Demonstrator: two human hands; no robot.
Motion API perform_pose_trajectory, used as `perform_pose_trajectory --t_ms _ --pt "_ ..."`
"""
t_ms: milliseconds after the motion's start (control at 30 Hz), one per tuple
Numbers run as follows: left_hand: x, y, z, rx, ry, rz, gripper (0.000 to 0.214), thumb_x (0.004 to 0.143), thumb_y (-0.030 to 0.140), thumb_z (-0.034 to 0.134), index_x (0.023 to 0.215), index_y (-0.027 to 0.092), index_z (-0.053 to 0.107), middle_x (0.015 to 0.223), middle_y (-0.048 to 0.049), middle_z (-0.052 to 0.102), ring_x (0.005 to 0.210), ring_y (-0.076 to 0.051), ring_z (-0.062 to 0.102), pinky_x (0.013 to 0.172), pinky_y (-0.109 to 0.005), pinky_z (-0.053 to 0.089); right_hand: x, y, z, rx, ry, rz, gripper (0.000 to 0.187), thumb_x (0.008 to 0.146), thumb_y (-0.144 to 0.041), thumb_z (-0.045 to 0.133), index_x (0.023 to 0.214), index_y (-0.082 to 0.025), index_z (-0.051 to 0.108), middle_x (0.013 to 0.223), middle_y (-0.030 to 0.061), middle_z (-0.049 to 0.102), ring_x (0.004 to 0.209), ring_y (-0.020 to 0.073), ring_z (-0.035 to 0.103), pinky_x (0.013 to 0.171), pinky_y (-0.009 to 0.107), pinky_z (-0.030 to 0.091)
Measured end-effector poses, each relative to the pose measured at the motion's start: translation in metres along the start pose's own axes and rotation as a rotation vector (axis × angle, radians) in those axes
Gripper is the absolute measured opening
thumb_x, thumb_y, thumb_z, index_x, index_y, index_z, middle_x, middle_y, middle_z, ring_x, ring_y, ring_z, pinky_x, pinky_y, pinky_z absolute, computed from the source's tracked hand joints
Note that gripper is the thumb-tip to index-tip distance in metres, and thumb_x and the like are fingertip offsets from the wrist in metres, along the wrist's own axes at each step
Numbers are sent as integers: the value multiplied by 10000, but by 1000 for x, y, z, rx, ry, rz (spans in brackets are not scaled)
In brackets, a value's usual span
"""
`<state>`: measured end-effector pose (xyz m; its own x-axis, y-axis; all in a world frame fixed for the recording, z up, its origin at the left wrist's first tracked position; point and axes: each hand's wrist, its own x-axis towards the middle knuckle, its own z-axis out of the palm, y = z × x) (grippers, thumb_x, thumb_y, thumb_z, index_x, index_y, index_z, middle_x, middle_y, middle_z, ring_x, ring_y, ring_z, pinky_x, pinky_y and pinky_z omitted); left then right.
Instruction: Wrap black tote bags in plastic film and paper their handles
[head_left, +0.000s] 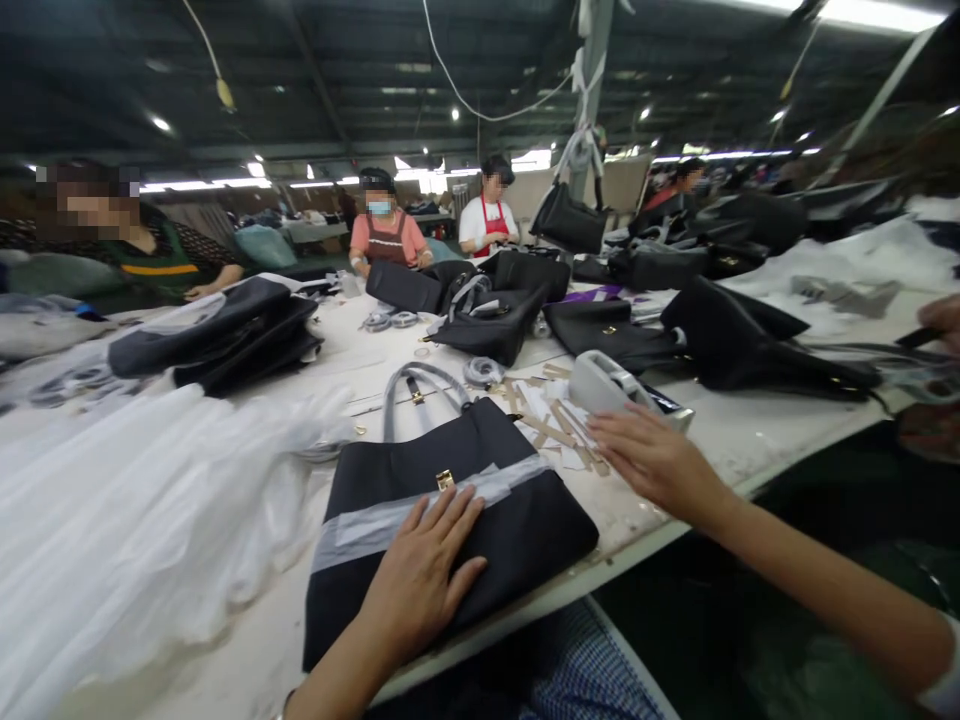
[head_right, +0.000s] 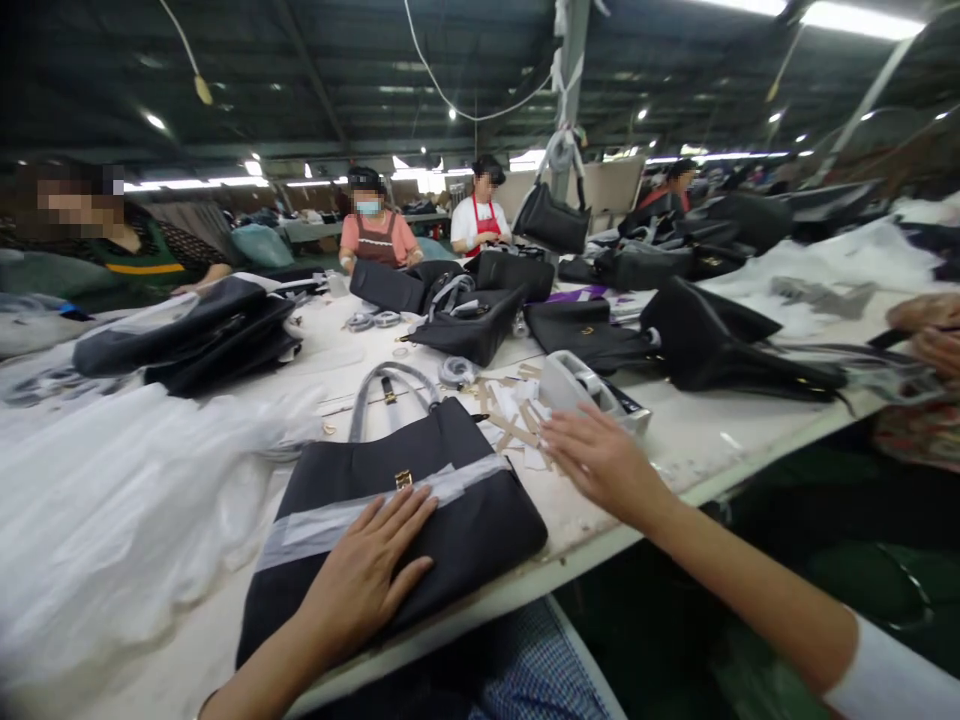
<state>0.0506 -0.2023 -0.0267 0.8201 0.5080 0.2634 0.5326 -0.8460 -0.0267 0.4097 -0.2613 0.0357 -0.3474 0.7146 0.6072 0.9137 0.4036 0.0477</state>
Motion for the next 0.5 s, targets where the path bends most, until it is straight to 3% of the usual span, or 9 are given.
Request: perform_pose_trajectory --t_ms 133,233,300,400,500 --pt "-2 -1 5 16 49 21 621 1001 491 390 1553 253 235 1569 -45 366 1418 -256 387 1145 -456 337 -4 71 -36 -74 36 435 296 927 -301 547 1149 -186 705 1216 102 698 1148 282 638 1046 451 471" --pt "-2 0 6 21 83 23 611 1001 478 399 1550 254 248 1559 -50 387 1404 -252 409 1144 -450 340 9 105 -35 191 -181 929 239 890 -317 591 1020 -180 738 1099 98 742 1004 272 699 922 380 553" --pt "-2 0 6 32 100 23 611 999 480 402 1547 253 255 1556 -48 390 1393 -247 425 1140 -447 348 21 117 -28 400 -317 1160 206 890 -327 605 912 -168 734 949 100 768 854 245 727 781 325 597" --pt "-3 0 7 52 119 25 618 995 485 412 1546 252 258 1554 -40 392 1385 -248 436 1126 -449 366 38 124 -19 522 -384 1291 224 892 -316 625 802 -125 698 761 130 751 666 218 717 606 289 604" --pt "-3 -1 7 59 136 30 614 994 481 418 1543 253 264 1545 -35 406 1379 -246 444 1114 -444 381 48 124 -18 649 -418 1384 211 892 -241 638 758 -83 672 718 157 730 611 191 699 595 272 602"
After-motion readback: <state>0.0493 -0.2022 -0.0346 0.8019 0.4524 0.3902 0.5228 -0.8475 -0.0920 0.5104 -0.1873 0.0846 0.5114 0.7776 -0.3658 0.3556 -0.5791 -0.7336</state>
